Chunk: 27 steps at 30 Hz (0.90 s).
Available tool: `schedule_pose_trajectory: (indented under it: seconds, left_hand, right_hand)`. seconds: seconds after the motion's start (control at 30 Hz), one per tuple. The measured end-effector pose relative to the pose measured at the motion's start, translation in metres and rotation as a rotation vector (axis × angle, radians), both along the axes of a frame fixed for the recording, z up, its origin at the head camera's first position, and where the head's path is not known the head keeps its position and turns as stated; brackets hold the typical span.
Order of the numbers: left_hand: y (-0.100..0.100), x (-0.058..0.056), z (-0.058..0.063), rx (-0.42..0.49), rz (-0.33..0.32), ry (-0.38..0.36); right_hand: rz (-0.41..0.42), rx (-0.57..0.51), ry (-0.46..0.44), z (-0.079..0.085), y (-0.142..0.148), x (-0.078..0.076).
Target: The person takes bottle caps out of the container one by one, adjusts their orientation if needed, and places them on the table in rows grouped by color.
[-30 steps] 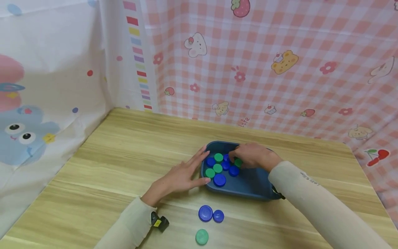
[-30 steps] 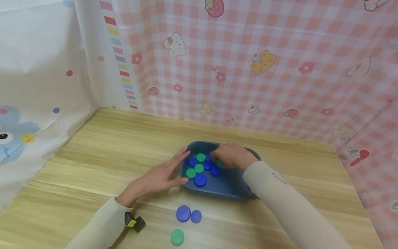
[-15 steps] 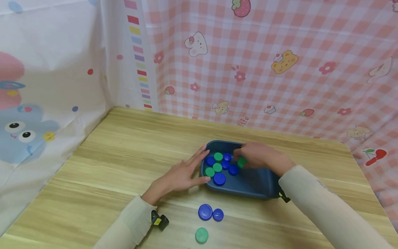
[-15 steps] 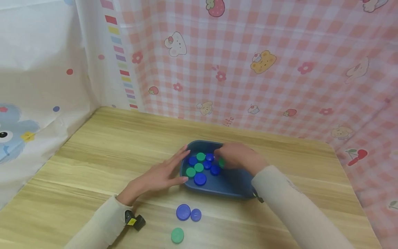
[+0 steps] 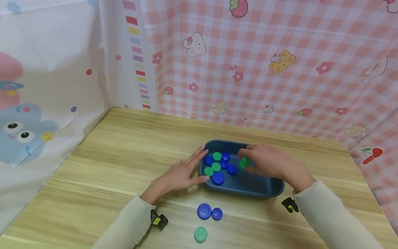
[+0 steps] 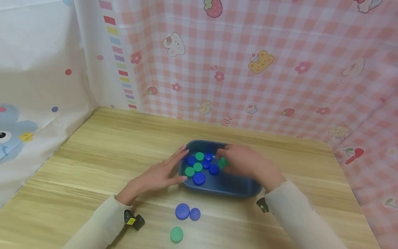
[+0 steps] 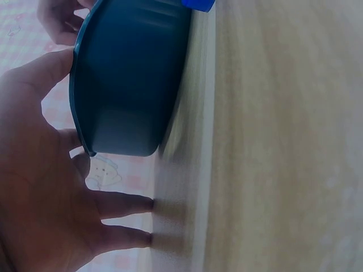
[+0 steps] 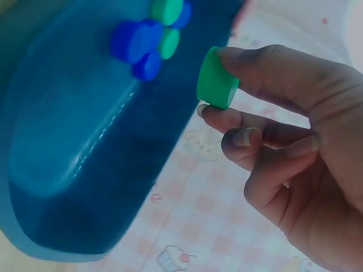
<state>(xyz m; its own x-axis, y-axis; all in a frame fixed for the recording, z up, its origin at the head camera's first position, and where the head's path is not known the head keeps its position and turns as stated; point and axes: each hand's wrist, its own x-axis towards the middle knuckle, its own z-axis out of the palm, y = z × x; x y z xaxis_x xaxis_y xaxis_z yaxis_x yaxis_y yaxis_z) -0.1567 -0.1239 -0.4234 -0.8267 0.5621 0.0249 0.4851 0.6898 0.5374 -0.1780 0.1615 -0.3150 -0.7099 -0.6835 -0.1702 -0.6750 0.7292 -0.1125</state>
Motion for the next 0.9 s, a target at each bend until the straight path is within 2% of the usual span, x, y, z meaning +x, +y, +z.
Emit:
schedule_pose_trajectory:
  seconds: [0.27, 0.5, 0.77, 0.9]
  left_hand:
    - [0.000, 0.000, 0.000, 0.011, -0.008, 0.006]
    - [0.000, 0.000, -0.002, 0.007, -0.004, 0.005]
    - [-0.001, -0.001, -0.002, 0.004, 0.006, 0.002]
    - [-0.001, -0.001, -0.003, 0.001, 0.004, 0.008]
  right_hand:
    - [-0.014, -0.066, 0.028, 0.006, 0.000, 0.033]
    - [0.042, -0.160, 0.127, 0.011, -0.007, 0.061]
    - [0.132, -0.254, 0.184, 0.002, -0.017, 0.089]
    - [0.127, -0.280, 0.169, -0.007, -0.021, 0.101]
